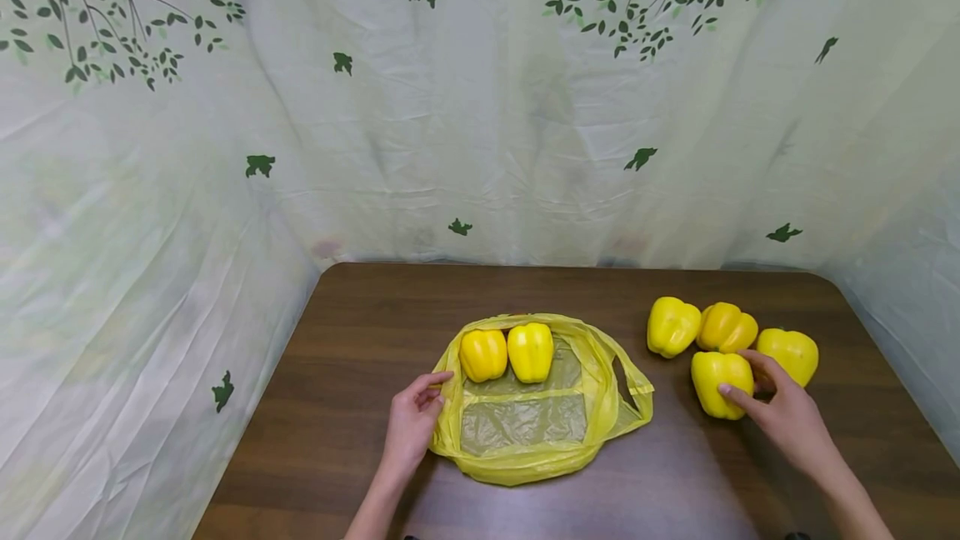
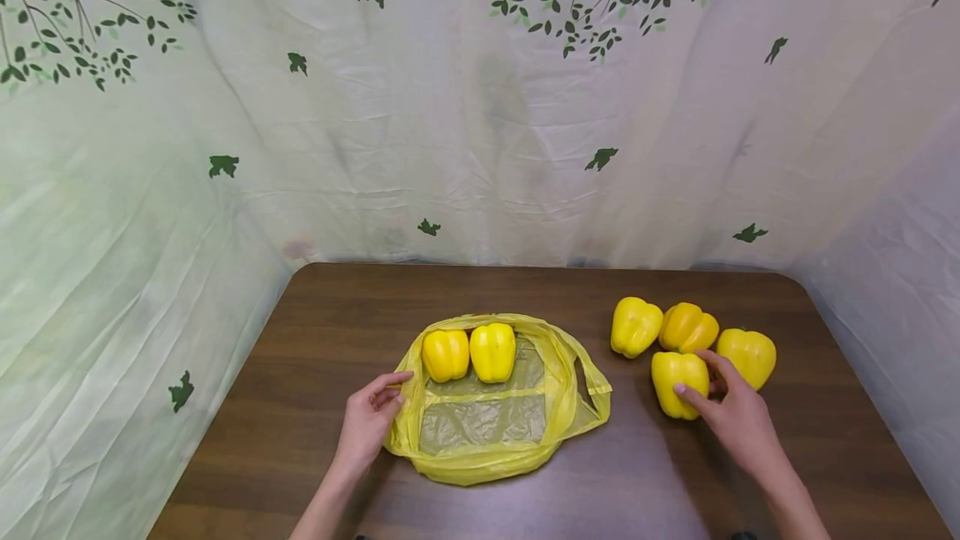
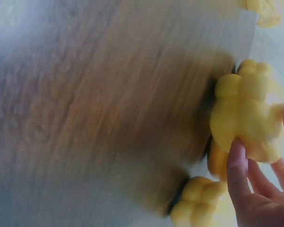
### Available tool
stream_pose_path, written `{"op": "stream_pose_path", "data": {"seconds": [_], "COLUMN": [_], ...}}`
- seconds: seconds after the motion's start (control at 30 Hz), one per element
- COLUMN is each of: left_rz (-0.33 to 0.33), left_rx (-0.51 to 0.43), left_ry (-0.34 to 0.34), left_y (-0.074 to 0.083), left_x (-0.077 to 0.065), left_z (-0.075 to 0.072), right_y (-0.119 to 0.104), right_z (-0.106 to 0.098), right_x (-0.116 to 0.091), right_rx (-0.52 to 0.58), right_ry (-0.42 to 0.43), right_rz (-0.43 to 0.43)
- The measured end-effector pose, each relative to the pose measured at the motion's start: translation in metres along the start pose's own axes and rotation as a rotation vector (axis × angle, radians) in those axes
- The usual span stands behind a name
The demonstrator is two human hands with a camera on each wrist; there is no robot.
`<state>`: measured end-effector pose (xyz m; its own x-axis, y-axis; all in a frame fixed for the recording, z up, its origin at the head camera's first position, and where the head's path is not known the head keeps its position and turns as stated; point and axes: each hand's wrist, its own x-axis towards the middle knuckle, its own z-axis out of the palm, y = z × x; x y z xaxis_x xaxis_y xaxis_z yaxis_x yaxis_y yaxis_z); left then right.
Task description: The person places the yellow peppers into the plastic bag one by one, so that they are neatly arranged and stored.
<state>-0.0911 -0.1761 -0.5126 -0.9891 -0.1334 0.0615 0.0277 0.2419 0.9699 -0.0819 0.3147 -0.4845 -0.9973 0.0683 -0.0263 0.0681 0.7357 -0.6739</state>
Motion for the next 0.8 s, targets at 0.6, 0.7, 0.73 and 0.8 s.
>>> {"op": "stream_pose_path", "data": {"seconds": [0.6,0.7,0.73,0.8], "left_rz": [0.009,0.014,0.016,0.022], "left_rx": [-0.01,-0.019,-0.019,-0.021], "left_ry": [-0.009,-0.01,-0.009,-0.01], "left_y": [-0.001,-0.001,-0.001,-0.001], "left_x": [0.0,0.0,0.0,0.0], "left_z": [0.0,0.0,0.0,0.0], "right_y": [-0.01,-0.01,-0.01,-0.011], "right_z": [0.005,0.005,0.005,0.005], "right_x": [-0.011,-0.012,-0.012,-0.013], "right_rx": [-0.059,-0.063,-0.063,-0.067], "right_ry": [0.13,0.133,0.135,0.138], "right_rz": [-0.073,-0.07,-0.073,-0.085]}}
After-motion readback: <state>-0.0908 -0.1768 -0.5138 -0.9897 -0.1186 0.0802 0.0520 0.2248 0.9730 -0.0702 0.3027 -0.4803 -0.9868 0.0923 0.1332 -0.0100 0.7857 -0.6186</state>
